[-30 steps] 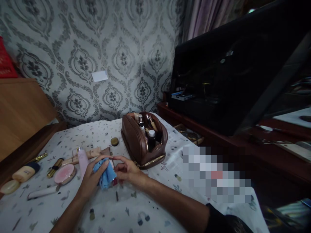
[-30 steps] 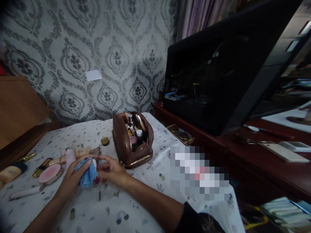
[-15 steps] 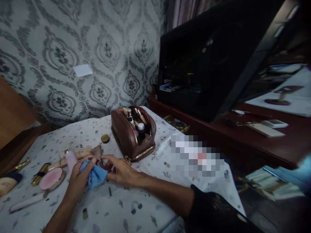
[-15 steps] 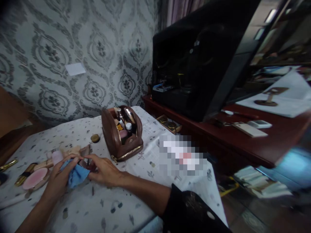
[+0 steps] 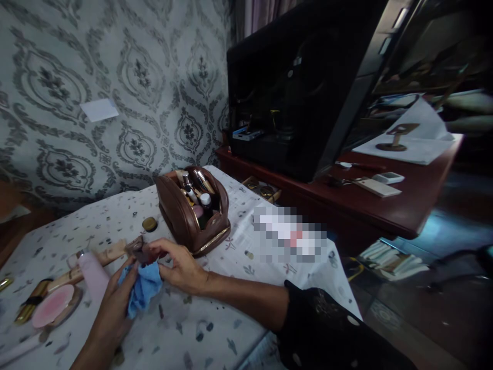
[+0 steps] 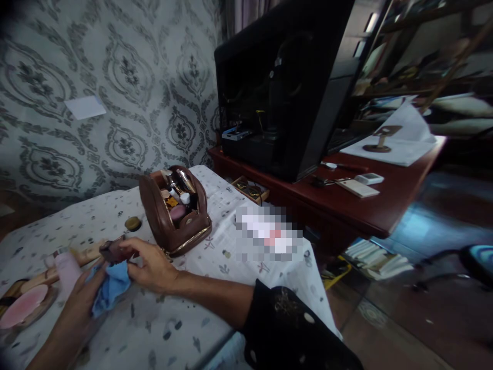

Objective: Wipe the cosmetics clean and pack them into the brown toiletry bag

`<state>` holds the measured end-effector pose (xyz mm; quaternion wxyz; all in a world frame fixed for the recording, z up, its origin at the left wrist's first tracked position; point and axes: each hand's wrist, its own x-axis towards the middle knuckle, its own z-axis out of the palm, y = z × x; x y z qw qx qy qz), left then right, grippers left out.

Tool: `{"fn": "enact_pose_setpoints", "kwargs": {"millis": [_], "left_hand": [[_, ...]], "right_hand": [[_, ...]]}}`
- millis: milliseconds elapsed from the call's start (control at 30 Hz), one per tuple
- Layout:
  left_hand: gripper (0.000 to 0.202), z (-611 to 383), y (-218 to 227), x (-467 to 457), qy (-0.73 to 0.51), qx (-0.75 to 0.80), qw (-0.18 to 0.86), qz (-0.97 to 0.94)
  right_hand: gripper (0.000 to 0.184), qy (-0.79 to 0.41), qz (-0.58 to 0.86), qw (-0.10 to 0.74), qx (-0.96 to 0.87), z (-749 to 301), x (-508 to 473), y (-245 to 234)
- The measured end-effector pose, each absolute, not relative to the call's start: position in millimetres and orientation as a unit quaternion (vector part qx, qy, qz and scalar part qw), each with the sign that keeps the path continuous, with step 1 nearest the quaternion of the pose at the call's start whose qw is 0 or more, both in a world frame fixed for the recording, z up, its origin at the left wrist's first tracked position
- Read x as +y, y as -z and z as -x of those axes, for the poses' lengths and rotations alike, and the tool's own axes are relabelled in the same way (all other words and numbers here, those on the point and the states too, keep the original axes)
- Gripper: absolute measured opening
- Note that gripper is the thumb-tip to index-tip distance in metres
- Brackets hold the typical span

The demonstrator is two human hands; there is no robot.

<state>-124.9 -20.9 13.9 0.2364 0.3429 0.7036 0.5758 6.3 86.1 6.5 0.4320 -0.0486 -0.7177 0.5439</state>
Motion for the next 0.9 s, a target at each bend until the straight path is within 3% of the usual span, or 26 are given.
{"fn": "enact_pose_setpoints", "kwargs": {"millis": [267,367,667,900], "left_hand": [[0.067,112,-18,-14,-0.689,0.605,0.333,-0.221],[0.058,111,-19,-11,-0.715,0.559,0.355,-0.224],[0.047,114,-25,-15,-0.718,0.512,0.367,-0.296],[0.043,112,-35,-25,-0.653,0.572,0.298,-0.396]], "right_hand": [[0.029,-0.580,0.060,0.422,-0.694,-1,89,-3],[0.019,-0.649,0.069,0.381,-0.654,1,92,-4],[0.042,-0.833,0.120,0.276,-0.463,-2,90,-18],[0.040,-0.857,0.105,0.241,-0.442,-9,87,-28]]}}
